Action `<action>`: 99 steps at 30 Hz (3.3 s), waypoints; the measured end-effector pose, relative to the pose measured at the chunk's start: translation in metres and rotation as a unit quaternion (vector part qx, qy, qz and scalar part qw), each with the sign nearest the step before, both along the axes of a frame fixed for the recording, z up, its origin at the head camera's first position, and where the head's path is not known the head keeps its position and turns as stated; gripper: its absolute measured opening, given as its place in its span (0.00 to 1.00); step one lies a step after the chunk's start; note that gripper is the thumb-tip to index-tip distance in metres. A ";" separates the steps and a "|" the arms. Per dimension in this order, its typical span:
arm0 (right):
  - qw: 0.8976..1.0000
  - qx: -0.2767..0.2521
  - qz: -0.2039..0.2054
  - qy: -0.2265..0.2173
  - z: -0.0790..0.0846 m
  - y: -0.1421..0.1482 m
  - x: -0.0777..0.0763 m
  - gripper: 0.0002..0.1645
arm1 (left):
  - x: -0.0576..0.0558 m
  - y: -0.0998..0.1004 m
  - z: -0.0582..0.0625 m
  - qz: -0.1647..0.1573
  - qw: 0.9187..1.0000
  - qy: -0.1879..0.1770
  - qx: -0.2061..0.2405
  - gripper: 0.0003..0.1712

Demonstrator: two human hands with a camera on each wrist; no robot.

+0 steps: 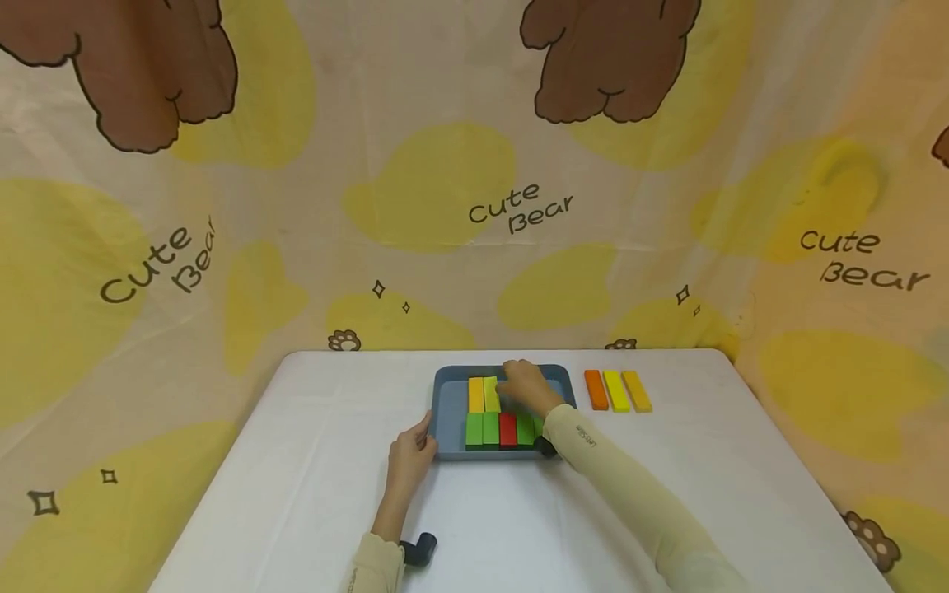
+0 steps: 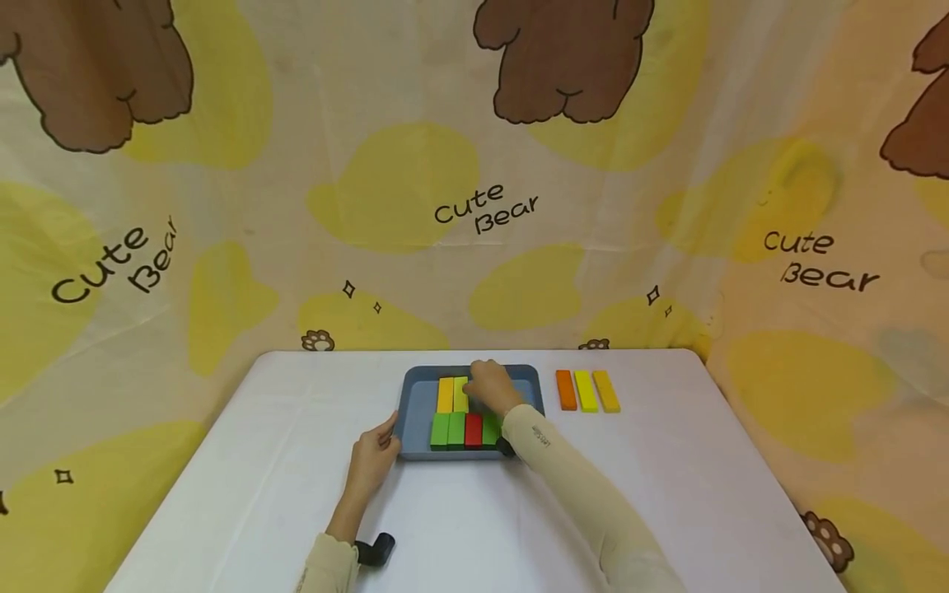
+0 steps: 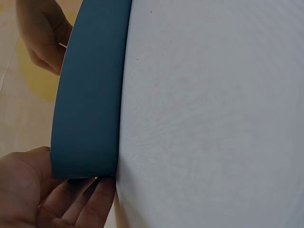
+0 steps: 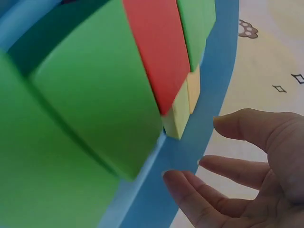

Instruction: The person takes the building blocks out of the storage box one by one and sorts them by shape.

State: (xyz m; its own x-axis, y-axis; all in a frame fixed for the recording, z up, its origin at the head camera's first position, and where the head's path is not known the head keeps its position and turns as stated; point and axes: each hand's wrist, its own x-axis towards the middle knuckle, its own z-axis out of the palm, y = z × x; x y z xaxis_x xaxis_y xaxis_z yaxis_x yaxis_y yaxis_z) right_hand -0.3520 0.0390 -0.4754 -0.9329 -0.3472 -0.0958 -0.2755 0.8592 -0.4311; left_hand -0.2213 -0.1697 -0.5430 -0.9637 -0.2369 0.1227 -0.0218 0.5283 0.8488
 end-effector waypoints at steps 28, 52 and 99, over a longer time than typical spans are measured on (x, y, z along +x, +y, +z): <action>0.998 0.043 -0.006 -0.036 -0.014 -0.040 0.001 0.11 | -0.004 -0.001 -0.004 0.001 1.000 0.003 0.008 0.28; 1.000 0.010 -0.019 -0.007 -0.012 -0.030 0.006 0.15 | 0.000 0.000 -0.003 0.002 1.000 0.005 0.014 0.29; 0.990 0.005 -0.122 -0.065 0.028 0.238 -0.018 0.37 | -0.001 0.005 -0.001 0.011 1.000 0.009 -0.021 0.29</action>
State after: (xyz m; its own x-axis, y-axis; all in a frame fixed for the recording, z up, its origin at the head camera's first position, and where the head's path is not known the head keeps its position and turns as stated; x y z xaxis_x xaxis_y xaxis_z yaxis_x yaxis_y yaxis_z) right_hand -0.3703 0.2769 -0.4475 -0.9683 -0.1112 -0.2237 -0.0012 0.8976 -0.4408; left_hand -0.2227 -0.1647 -0.5442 -0.9557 -0.2533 0.1498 -0.0194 0.5622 0.8268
